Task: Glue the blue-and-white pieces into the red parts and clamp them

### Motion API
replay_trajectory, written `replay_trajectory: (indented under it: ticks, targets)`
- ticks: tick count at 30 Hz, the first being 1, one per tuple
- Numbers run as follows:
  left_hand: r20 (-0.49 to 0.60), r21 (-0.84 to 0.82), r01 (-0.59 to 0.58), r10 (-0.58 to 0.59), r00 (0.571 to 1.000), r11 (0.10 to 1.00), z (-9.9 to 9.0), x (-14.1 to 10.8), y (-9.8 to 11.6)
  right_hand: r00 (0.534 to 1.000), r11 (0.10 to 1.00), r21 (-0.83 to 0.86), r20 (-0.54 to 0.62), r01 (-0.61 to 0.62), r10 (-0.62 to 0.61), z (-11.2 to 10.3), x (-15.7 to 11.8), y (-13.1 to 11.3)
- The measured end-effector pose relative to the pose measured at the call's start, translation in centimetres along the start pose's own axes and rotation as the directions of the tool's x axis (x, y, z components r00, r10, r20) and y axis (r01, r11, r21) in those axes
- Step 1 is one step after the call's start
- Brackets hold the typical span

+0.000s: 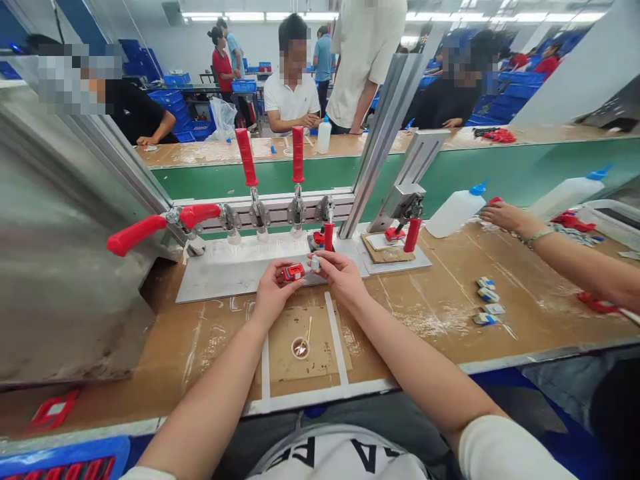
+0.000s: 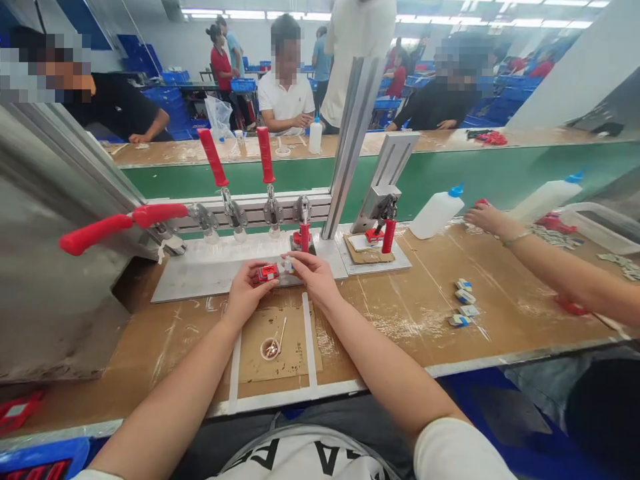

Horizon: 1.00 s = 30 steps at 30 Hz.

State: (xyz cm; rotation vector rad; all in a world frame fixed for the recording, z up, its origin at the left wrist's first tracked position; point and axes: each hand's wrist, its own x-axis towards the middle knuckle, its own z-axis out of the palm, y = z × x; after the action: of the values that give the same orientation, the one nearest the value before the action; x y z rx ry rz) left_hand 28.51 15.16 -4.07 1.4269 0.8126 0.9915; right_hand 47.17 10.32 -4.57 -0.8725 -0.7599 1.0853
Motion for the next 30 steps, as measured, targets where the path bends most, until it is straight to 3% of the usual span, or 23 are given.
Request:
replay_trajectory:
  ticks: [4, 11, 17, 24, 30]
  targets:
    - [0.017, 0.032, -0.023, 0.022, 1.000, 0.999, 0.1, -0.1, 0.0, 0.998, 0.997, 0.065, 0.049, -0.040, 0.037, -0.6, -0.8, 0.7]
    - [0.007, 0.152, -0.017, 0.016, 1.000, 0.988, -0.1, -0.3, 0.1, 0.999, 0.994, 0.100, 0.009, -0.050, 0.049, -1.0, -0.4, 0.5]
    - [-0.018, 0.159, -0.046, 0.049, 0.999, 0.986, 0.1, -0.3, 0.2, 0.989, 0.972, -0.185, 0.022, 0.146, -0.145, -1.3, -0.9, -0.5]
    - [-0.020, 0.225, -0.021, 0.027, 0.999, 0.974, 0.0, -0.4, 0.4, 0.907, 0.779, -0.464, 0.225, 0.422, -0.357, -0.9, -1.8, -1.7]
    - [-0.009, 0.237, -0.016, 0.018, 1.000, 0.971, -0.1, -0.6, 0.2, 0.860, 0.670, -0.539, 0.319, 0.511, -0.399, -1.4, -1.5, -0.8]
